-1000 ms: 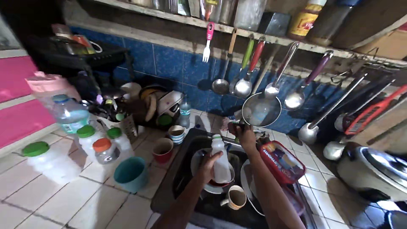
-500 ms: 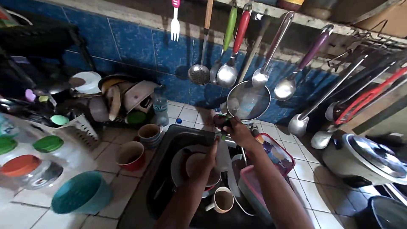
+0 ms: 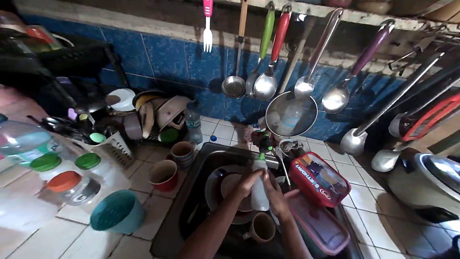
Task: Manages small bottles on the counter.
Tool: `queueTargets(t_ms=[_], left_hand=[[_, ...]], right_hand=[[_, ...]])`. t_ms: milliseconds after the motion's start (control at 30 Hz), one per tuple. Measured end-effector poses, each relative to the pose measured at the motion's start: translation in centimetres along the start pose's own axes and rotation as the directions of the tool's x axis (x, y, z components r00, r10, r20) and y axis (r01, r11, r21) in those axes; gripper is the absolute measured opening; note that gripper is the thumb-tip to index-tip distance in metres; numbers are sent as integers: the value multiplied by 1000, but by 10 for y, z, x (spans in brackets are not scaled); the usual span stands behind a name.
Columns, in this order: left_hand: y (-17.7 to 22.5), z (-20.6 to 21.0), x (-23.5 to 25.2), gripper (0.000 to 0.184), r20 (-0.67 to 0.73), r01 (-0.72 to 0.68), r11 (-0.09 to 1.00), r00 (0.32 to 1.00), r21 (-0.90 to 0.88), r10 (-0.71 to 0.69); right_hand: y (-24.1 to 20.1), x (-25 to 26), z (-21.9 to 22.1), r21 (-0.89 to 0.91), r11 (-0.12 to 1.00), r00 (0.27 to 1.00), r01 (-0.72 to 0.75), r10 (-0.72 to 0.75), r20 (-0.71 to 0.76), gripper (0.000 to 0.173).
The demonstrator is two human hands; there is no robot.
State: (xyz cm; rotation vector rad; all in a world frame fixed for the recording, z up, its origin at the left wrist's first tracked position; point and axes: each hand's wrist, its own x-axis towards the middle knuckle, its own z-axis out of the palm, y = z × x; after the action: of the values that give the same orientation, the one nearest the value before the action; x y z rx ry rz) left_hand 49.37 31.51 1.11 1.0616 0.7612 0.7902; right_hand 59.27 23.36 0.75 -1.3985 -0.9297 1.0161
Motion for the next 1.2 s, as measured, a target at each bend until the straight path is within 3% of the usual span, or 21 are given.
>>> queueTargets(t_ms=[167,233,333,467,533,600,667,733,833,933,1000,1067,1133,1200], left_hand=[[-2,-5,-4,78,53,-2,1000,999,-24,3],[-3,-6,-4,75,68,8,997,998,-71,-3],[-2,-5,1,47,71,45,979,997,-199,-32],[4,-1,23,51,-61,97,938,990,-333,-124],[5,2,32,43,-76,114,915,985,-388,-155],[10,5,32,42,-58,149,902,980,-405,-188],[13,6,26,41,-55,191,906,972,-377,-228],[8,3,21,38,-51,223,906,965,-359,-258],[-2,-4,10,35,-10,295,892,948,-343,-317],[-15,-10,1,35,7,252,910,964,-330,-264],[-13,-11,-9,36,-30,211,965,976,-153,-218],[-4,-17,-23,38,-8,161,958,986,238,-164],[4,-31,-38,40,105,-5,765,991,645,-82],[9,-46,-58,40,150,-149,594,988,791,49]], right_hand=[[21,-7,-8,32,999,993,-23,19,115,100],[17,-11,-8,41,999,993,-28,23,117,102],[10,-16,-9,39,999,993,-27,22,115,98],[3,-21,-12,-30,999,993,14,-10,115,98],[-3,-24,-15,-147,989,993,24,-7,114,98],[-16,-26,-21,-392,919,995,26,15,99,98],[-43,-26,-28,-730,684,993,7,83,87,97],[-75,-27,-25,-945,327,985,21,154,75,88],[-109,-31,-9,-977,-137,974,163,178,138,73],[-131,-37,19,-879,-386,952,282,223,207,77],[-142,-41,37,-811,-478,932,338,288,220,70],[-149,-45,50,-785,-518,925,341,333,183,66],[-142,-37,46,-842,-454,939,291,304,160,69],[-126,-20,28,-945,-258,951,201,285,125,78]])
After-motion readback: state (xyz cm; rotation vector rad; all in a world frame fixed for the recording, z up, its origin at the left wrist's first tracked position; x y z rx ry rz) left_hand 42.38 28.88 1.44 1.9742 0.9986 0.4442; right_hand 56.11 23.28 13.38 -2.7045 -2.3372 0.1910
